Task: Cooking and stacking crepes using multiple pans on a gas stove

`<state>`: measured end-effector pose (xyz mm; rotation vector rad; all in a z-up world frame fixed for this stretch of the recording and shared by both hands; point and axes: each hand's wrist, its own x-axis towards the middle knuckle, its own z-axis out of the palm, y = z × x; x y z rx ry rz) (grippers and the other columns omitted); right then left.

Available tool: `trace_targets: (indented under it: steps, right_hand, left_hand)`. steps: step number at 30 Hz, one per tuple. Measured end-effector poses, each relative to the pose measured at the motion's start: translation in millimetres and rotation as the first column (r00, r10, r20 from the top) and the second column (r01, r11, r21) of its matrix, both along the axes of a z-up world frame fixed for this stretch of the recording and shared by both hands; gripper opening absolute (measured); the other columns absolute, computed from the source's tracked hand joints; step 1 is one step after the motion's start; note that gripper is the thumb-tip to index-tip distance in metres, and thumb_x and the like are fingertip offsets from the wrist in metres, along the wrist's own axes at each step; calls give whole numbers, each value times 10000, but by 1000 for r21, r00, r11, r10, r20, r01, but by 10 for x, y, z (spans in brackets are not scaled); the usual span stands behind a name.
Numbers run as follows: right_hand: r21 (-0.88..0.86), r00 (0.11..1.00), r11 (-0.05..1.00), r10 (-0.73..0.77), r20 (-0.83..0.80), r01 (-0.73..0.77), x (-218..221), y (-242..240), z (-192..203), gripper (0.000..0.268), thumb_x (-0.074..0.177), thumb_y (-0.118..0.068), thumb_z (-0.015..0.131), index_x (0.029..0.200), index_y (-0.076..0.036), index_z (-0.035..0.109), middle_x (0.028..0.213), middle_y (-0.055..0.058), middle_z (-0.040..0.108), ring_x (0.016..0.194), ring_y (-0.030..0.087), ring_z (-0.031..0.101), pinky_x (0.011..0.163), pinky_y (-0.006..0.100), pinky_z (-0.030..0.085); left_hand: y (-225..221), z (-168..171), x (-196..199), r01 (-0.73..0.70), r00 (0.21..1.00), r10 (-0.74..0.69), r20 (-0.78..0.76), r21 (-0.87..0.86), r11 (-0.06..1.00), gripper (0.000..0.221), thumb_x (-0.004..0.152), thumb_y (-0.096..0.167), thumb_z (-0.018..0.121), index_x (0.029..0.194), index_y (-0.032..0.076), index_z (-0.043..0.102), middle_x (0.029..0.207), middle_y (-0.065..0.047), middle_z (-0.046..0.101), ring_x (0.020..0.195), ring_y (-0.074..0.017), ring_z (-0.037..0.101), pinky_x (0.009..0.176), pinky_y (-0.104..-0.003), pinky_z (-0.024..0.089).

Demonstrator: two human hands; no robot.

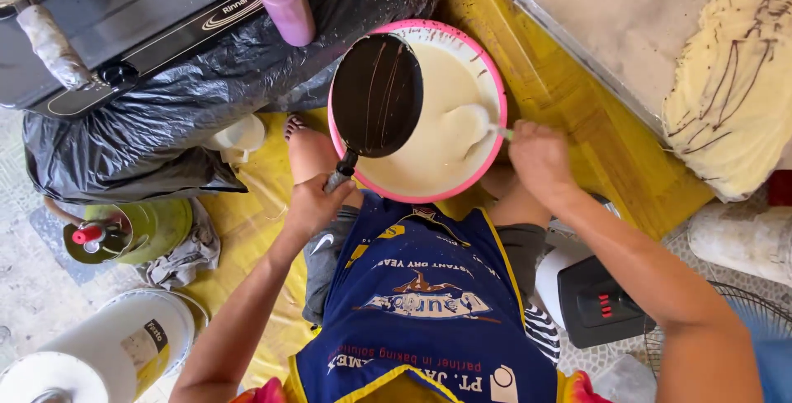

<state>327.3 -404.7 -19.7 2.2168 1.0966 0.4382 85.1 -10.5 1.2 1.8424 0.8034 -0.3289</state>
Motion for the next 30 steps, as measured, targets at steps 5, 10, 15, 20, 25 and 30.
trace_targets:
  steps: [5,10,15,20,25,30]
  right_hand:
    - [113,989,983,-138,-60,144,-93,-199,928,175,818,-202,631,963,-153,718,810,-3,576,761,217,620,591,367,442]
    - [213,800,820,-403,-445,532,-229,-331,1234,395,830,-317,704,1201,-200,772,919,58,667,844,327,721,704,456,568]
    - [308,805,785,-367,-467,537,-484,-182,1302,452,779,-341,716,1225,-289,768,890,45,660,830,331,719,731,457,582]
    - [515,933,790,-196,-303,333,-666,188,1361,484,723,-239,736,1204,-276,773,881,14,638,813,279,685,714,396,576]
    - [540,989,841,-109,100,38,-608,370,1405,513,713,-211,753,1221,-282,769,948,-41,587,844,163,629,699,282,545]
    - [566,973,824,-123,196,-10,-407,444,1458,525,698,-202,777,1217,-278,777,941,-42,591,814,155,633,685,269,551]
  left_hand:
    - [50,77,172,94,992,-115,59,281,955,523,798,626,788,814,107,731,610,-157,668,738,-380,735,655,-457,566]
    - [69,289,480,284,945,-321,-63,646,709,582,918,651,617,950,83,738,776,-239,733,827,-480,747,790,-565,610]
    - [134,-253,692,173,961,-226,159,289,941,451,827,495,779,782,55,689,605,-138,639,579,-327,665,580,-381,551]
    - [-12,-207,829,43,993,-74,-88,-317,947,418,866,466,766,863,52,709,596,-136,691,409,-208,667,338,-299,509]
    - [-44,36,919,-141,988,156,-3,-446,884,409,903,374,777,803,-6,663,533,-164,611,346,-198,591,292,-290,458]
    - [13,54,883,-216,968,252,-2,-517,828,429,913,373,782,823,-33,678,543,-177,613,346,-212,593,296,-317,476]
